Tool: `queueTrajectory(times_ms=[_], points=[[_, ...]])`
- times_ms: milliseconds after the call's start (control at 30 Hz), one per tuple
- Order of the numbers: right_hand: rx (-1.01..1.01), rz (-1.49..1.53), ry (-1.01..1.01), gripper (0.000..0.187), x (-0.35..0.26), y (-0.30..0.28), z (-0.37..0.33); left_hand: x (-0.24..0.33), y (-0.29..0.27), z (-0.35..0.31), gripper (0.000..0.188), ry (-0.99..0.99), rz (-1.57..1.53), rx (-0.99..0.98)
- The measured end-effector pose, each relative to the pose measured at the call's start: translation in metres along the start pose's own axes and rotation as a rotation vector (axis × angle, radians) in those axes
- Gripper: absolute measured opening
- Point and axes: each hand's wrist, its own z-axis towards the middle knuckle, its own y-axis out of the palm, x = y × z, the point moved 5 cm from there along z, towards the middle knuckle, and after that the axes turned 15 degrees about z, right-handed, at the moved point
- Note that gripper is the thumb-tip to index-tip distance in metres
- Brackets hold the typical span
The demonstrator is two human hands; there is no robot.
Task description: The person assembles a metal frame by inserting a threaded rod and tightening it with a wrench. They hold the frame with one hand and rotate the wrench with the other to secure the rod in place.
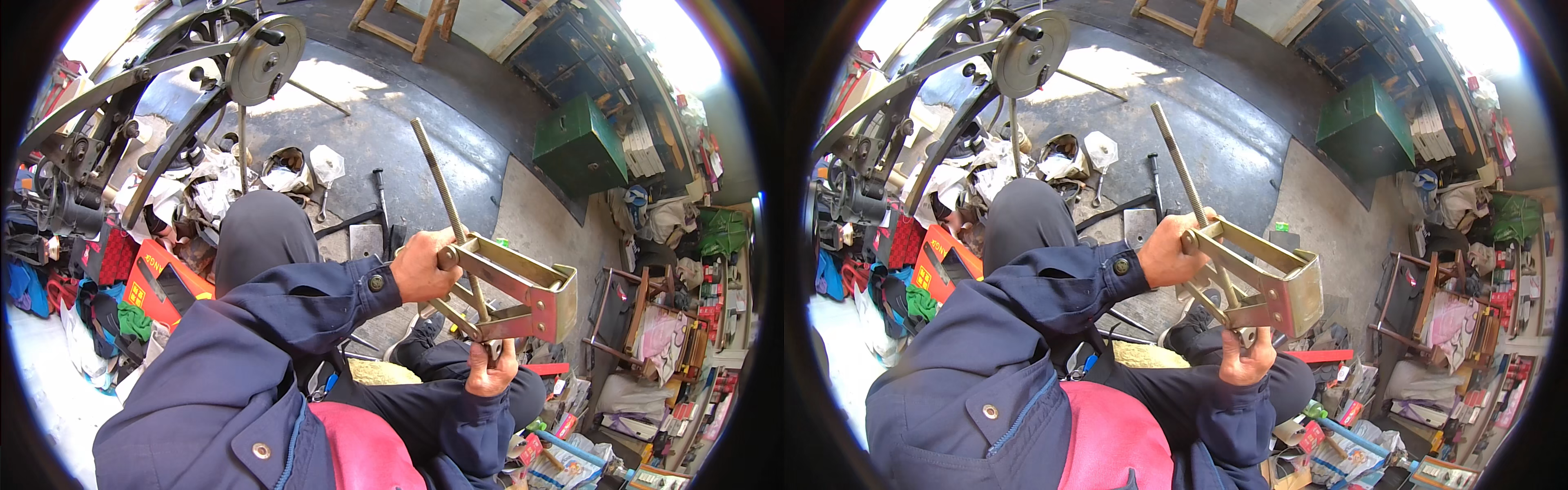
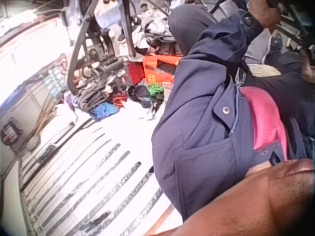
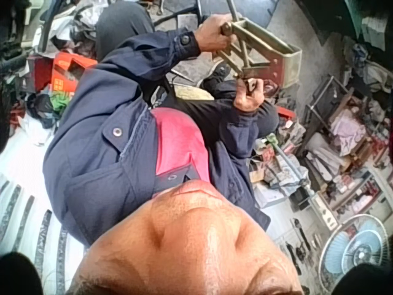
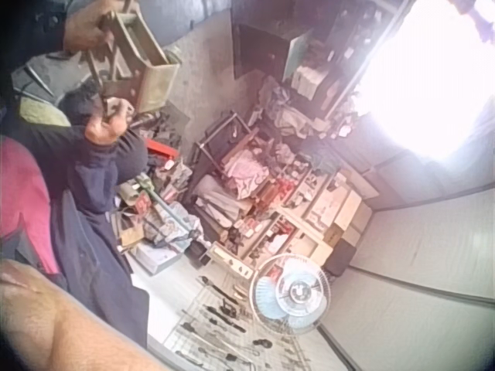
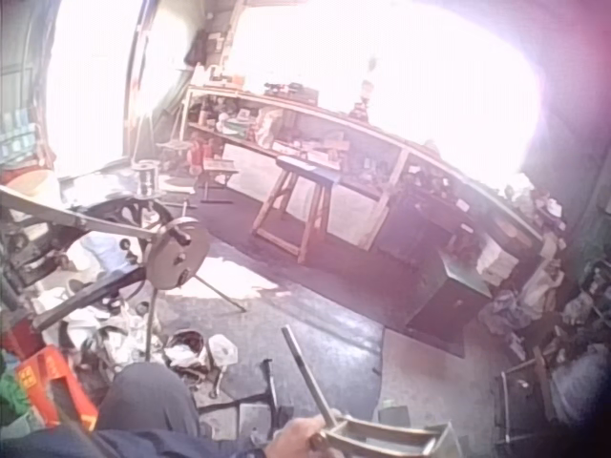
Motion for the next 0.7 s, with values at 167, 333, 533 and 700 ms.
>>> queueTrajectory(times_ms=[167,333,533,700], points=[[-0.05,0.264,0.15,0.051,0.015,-0.004,0.001,0.0,0.001,0.0,0.029,-0.035,0.004,-0.007],[-0.363,1.017,0.468,0.083,0.029,0.006,-0.002,-0.003,0.001,0.0,0.038,-0.048,0.001,-0.011],[-0.238,1.027,0.595,0.059,0.025,-0.001,0.002,-0.003,0.002,-0.001,0.031,-0.031,0.013,-0.034],[-0.021,0.287,0.087,0.057,0.013,0.0,-0.002,-0.002,0.003,-0.001,0.024,-0.034,0.029,-0.057]])
